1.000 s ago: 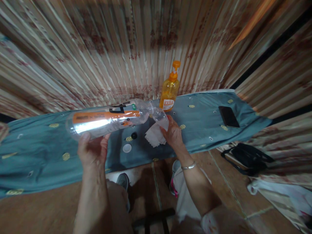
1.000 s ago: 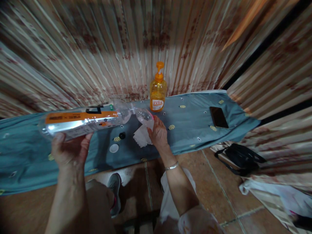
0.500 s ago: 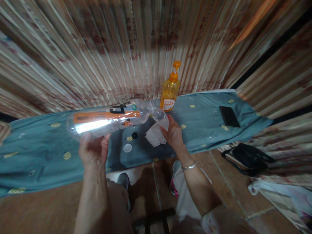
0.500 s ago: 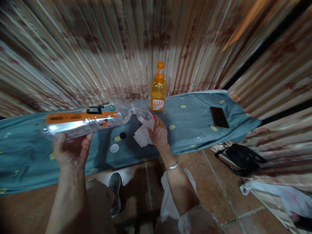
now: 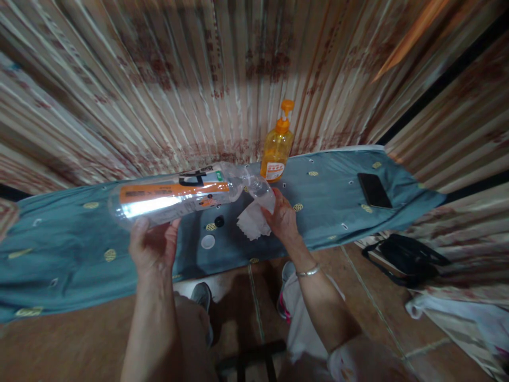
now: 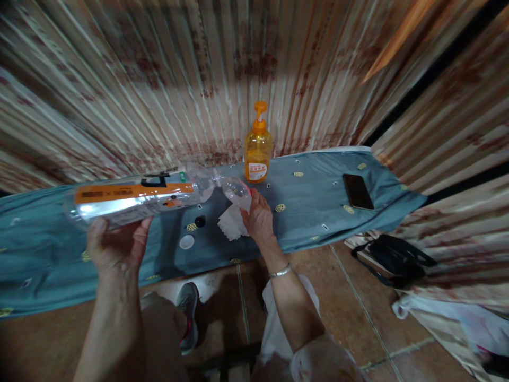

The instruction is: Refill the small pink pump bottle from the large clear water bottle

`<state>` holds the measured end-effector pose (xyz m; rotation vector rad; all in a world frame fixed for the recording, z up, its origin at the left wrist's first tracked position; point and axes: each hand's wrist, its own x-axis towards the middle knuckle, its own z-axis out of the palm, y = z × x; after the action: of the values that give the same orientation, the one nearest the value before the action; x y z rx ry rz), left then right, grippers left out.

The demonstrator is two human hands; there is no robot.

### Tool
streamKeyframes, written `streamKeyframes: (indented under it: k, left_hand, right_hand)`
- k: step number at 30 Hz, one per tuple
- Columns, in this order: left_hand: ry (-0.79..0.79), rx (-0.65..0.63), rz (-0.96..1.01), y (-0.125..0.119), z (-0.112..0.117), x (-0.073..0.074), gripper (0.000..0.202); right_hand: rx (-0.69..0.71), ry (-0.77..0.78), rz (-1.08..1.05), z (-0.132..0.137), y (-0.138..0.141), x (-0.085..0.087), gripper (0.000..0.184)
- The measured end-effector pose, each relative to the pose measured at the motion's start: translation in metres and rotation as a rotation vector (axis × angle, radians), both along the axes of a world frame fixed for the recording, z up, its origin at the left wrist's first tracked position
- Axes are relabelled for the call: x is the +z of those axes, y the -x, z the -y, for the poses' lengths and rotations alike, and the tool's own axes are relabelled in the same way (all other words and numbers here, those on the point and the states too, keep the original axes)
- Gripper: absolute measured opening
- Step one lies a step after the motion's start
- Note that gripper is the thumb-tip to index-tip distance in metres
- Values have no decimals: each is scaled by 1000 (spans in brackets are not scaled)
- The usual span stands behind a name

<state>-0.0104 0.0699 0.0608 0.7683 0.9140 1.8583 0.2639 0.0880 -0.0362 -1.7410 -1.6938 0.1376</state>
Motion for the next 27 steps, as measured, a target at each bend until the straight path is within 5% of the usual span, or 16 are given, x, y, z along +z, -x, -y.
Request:
streamKeyframes:
  k: [6,27]
  left_hand:
    - [-2,21,29,-10,2,7,61]
    - [1,34,64,-8,0,2,57]
  right_hand:
    - [-2,-18,10,0,0,-2,62]
    - [14,-4,6,0,-2,-2,63]
